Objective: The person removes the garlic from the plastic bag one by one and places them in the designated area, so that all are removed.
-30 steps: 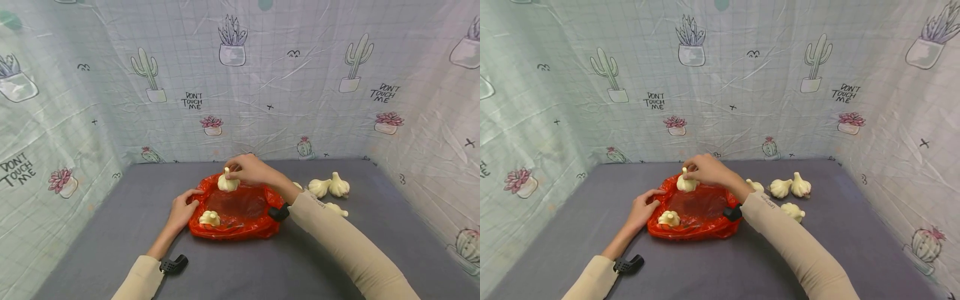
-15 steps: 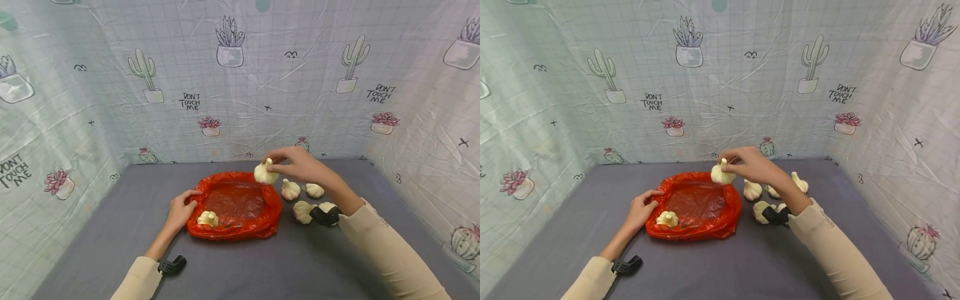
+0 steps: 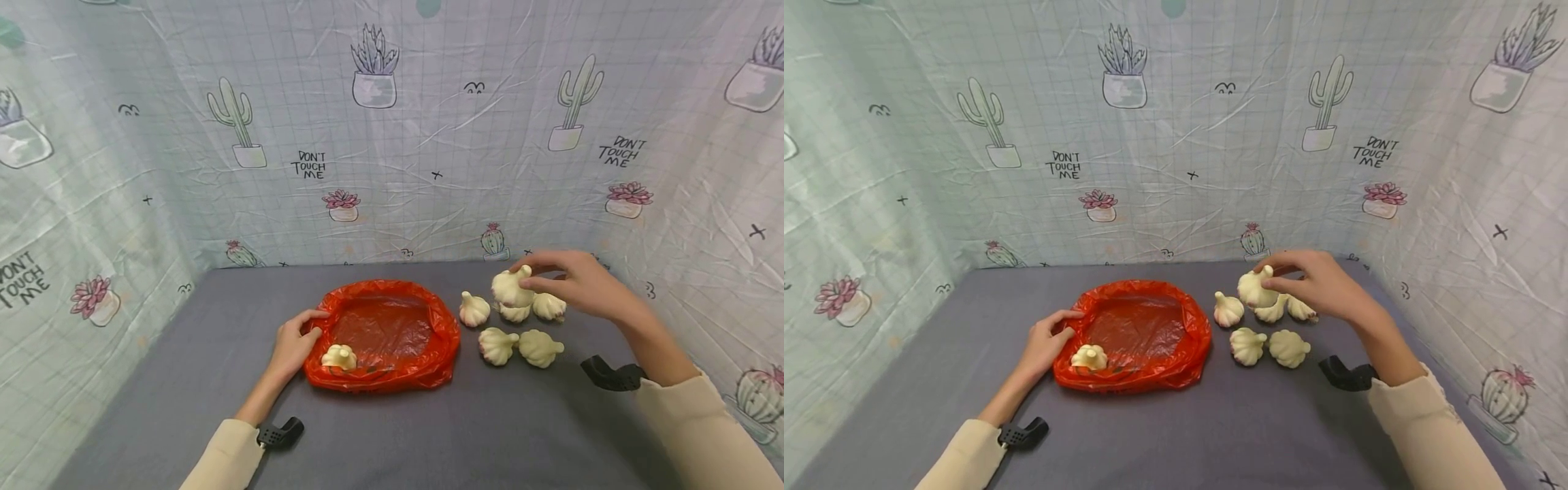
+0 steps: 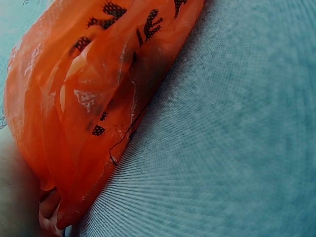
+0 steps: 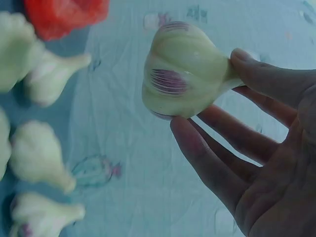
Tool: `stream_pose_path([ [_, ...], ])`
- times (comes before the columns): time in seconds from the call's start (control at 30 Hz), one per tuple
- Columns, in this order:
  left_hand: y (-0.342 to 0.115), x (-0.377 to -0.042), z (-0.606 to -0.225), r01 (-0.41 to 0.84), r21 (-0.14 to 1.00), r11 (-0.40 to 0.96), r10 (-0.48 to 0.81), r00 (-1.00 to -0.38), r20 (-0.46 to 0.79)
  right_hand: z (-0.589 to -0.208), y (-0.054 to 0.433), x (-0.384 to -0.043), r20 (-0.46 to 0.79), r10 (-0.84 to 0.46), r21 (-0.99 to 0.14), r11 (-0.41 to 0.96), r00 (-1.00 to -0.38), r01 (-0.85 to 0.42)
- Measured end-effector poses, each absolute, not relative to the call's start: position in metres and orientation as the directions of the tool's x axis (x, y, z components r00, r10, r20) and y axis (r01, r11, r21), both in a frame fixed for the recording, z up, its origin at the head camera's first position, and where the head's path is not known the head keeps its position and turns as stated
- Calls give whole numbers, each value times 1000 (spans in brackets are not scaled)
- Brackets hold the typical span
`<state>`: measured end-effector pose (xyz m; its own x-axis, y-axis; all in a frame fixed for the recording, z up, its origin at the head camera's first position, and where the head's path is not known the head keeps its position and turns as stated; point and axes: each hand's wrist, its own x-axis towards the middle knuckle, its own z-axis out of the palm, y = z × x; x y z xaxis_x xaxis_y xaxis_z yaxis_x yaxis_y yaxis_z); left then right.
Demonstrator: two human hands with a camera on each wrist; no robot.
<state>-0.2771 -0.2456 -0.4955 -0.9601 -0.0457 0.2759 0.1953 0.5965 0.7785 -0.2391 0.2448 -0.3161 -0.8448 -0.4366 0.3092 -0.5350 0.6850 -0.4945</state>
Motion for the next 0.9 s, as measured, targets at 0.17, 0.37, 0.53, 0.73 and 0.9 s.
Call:
stream_pose_path([
  [0.17,-246,-277,-496,193,774,603,-48,-960,276,-327,269,-233,295,-390,-491,722,-872,-489],
  [0.37,-246,-276,-496,199,766,611,-51,-956,288,-342,298,-233,278,-374,-489,738,-885,-466],
  [0.53,-246,-276,-497,198,766,611,-49,-957,287,-353,317,-232,204,-367,-493,762,-908,-419],
  [0.73,-246,-276,-496,195,766,613,-51,-957,285,-366,332,-233,146,-381,-506,764,-913,-400],
  [0.9,-246,-277,-496,196,769,608,-50,-958,284,-377,341,-236,112,-376,-523,765,-920,-376],
])
